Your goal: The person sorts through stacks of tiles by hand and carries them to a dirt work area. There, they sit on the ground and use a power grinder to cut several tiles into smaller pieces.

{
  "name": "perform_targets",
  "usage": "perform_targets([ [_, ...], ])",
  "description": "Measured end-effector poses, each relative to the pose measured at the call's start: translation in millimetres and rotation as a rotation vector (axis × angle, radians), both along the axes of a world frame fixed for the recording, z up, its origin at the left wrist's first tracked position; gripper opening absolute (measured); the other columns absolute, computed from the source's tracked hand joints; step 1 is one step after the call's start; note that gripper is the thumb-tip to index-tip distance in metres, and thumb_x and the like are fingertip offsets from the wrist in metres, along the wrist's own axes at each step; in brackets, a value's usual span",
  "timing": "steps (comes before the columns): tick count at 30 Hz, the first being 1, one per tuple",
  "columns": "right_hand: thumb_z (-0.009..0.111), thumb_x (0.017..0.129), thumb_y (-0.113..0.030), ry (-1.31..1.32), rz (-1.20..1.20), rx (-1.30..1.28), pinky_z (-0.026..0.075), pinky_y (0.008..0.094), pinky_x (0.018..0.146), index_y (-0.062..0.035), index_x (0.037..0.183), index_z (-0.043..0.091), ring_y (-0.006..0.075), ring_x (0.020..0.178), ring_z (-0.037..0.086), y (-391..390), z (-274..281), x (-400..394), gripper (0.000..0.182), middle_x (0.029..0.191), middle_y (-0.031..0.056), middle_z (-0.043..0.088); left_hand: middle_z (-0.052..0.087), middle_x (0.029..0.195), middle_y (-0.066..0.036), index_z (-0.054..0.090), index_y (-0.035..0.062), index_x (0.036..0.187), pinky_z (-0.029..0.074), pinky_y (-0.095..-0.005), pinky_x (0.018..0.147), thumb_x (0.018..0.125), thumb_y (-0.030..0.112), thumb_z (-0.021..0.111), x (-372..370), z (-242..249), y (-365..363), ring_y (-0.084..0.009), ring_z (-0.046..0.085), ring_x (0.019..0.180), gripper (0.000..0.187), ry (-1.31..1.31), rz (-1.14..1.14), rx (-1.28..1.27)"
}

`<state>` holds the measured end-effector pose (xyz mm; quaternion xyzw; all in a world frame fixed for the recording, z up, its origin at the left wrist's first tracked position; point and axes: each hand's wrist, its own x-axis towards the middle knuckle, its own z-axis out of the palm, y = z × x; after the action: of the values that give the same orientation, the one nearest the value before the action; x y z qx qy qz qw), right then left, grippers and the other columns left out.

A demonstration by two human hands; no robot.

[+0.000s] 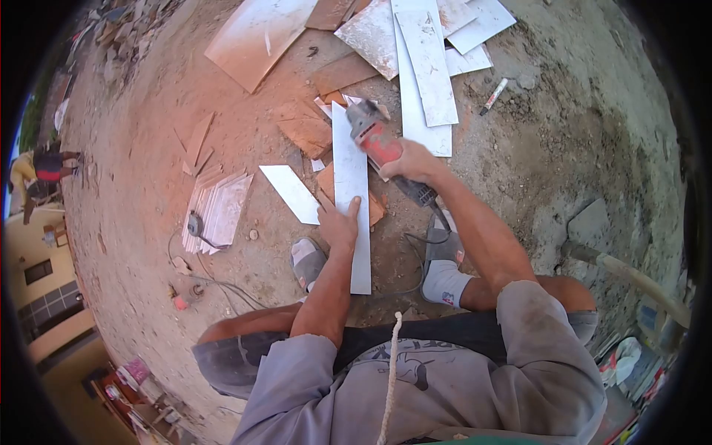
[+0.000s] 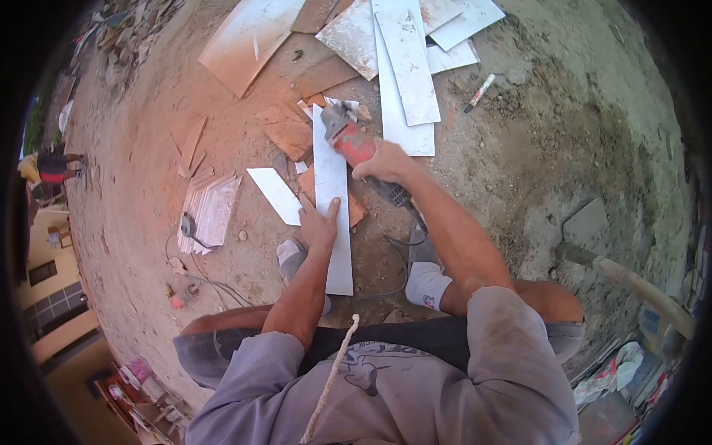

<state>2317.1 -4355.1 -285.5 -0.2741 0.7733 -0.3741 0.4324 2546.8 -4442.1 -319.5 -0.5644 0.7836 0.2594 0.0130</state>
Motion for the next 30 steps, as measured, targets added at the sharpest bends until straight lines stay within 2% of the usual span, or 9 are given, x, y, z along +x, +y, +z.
perform_targets([
  [1,0.08,0.056,-0.041,-0.066,-0.016,-0.022,0.051,0.0354,0.083,0.0027,0.104,0.066,0.0295,0.089,0.067,3.1,13.4,-6.8,0.066,0.095,0.0196,0.069,0.049,0.132,-0.029,0.027,0.0008,0.15,0.04,-0.0531,0.1,0.082,0.059,0.068,-3.0,1.1,0.5,-0.044,0.049,0.123,0.097,0.013,-0.043,-0.071],
  [2,0.08,0.056,-0.039,-0.076,-0.078,-0.1,0.051,0.0326,0.079,0.002,0.098,0.067,0.0229,0.084,0.066,6.9,32.1,-11.5,0.06,0.091,0.0159,0.069,0.044,0.138,-0.027,0.025,0.0005,0.151,0.036,-0.054,0.104,0.081,0.059,0.07,-6.1,2.3,1.7,-0.0416,0.044,0.129,0.102,0.026,-0.088,-0.142],
  [5,0.08,0.058,-0.037,-0.099,-0.209,-0.081,0.05,0.0315,0.076,-0.0002,0.094,0.068,0.0189,0.081,0.066,17.9,79.8,-24.5,0.052,0.088,0.0129,0.069,0.038,0.145,-0.023,0.024,-0.0007,0.15,0.03,-0.0532,0.108,0.079,0.059,0.072,-16.1,6.2,10.0,-0.0366,0.035,0.136,0.105,-0.058,-0.127,-0.149],
  [6,0.077,0.069,-0.029,-0.062,-0.217,-0.089,0.048,0.0292,0.063,-0.001,0.098,0.064,0.0136,0.066,0.059,25.6,103.5,-23.1,0.043,0.08,0.0043,0.063,0.038,0.145,-0.023,0.024,-0.0007,0.15,0.03,-0.0532,0.108,0.079,0.059,0.072,-16.4,5.2,13.3,-0.0366,0.035,0.136,0.105,-0.046,-0.125,-0.145],
  [8,0.077,0.069,-0.029,-0.023,-0.265,-0.131,0.047,0.0292,0.062,-0.0016,0.098,0.064,0.0135,0.065,0.058,34.8,105.0,-27.1,0.042,0.079,0.0039,0.063,0.035,0.147,-0.022,0.024,0.0004,0.151,0.03,-0.0508,0.109,0.077,0.058,0.073,-19.7,-0.9,19.8,-0.0359,0.033,0.137,0.105,-0.159,-0.13,-0.221],
  [12,0.078,0.065,-0.033,-0.021,-0.344,-0.21,0.047,0.031,0.064,-0.0015,0.097,0.067,0.0159,0.067,0.06,46.1,100.6,-31.1,0.046,0.08,0.006,0.065,0.038,0.143,-0.021,0.025,0.0011,0.15,0.031,-0.0501,0.108,0.076,0.054,0.076,-24.9,-3.3,12.8,-0.0359,0.035,0.134,0.105,-0.065,-0.216,-0.302],
  [15,0.079,0.065,-0.031,-0.047,-0.378,-0.228,0.047,0.0311,0.064,0.0001,0.096,0.066,0.0152,0.067,0.06,43.9,106.7,-21.2,0.046,0.081,0.006,0.065,0.038,0.143,-0.022,0.025,0.0031,0.151,0.035,-0.0528,0.104,0.074,0.046,0.081,-34.7,13.0,3.5,-0.0388,0.036,0.131,0.104,-0.03,-0.147,-0.115],
  [17,0.076,0.068,-0.028,0.059,-0.346,-0.171,0.045,0.0294,0.059,-0.0023,0.094,0.064,0.0126,0.063,0.057,41.4,108.7,-17.0,0.038,0.075,0.0026,0.061,0.039,0.141,-0.021,0.026,0.0049,0.15,0.037,-0.053,0.104,0.071,0.041,0.084,-39.4,26.2,-1.5,-0.0404,0.037,0.13,0.104,-0.031,-0.112,0.021],
  [30,0.078,0.068,-0.028,-0.113,-0.356,-0.223,0.048,0.0293,0.062,0.0015,0.1,0.063,0.013,0.065,0.059,12.3,88.3,-18.8,0.046,0.079,0.0051,0.064,0.043,0.127,-0.03,0.027,0.0038,0.148,0.04,-0.0499,0.102,0.064,0.044,0.084,-41.3,27.0,-48.8,-0.0438,0.043,0.121,0.109,0.061,0.108,-0.019],
])
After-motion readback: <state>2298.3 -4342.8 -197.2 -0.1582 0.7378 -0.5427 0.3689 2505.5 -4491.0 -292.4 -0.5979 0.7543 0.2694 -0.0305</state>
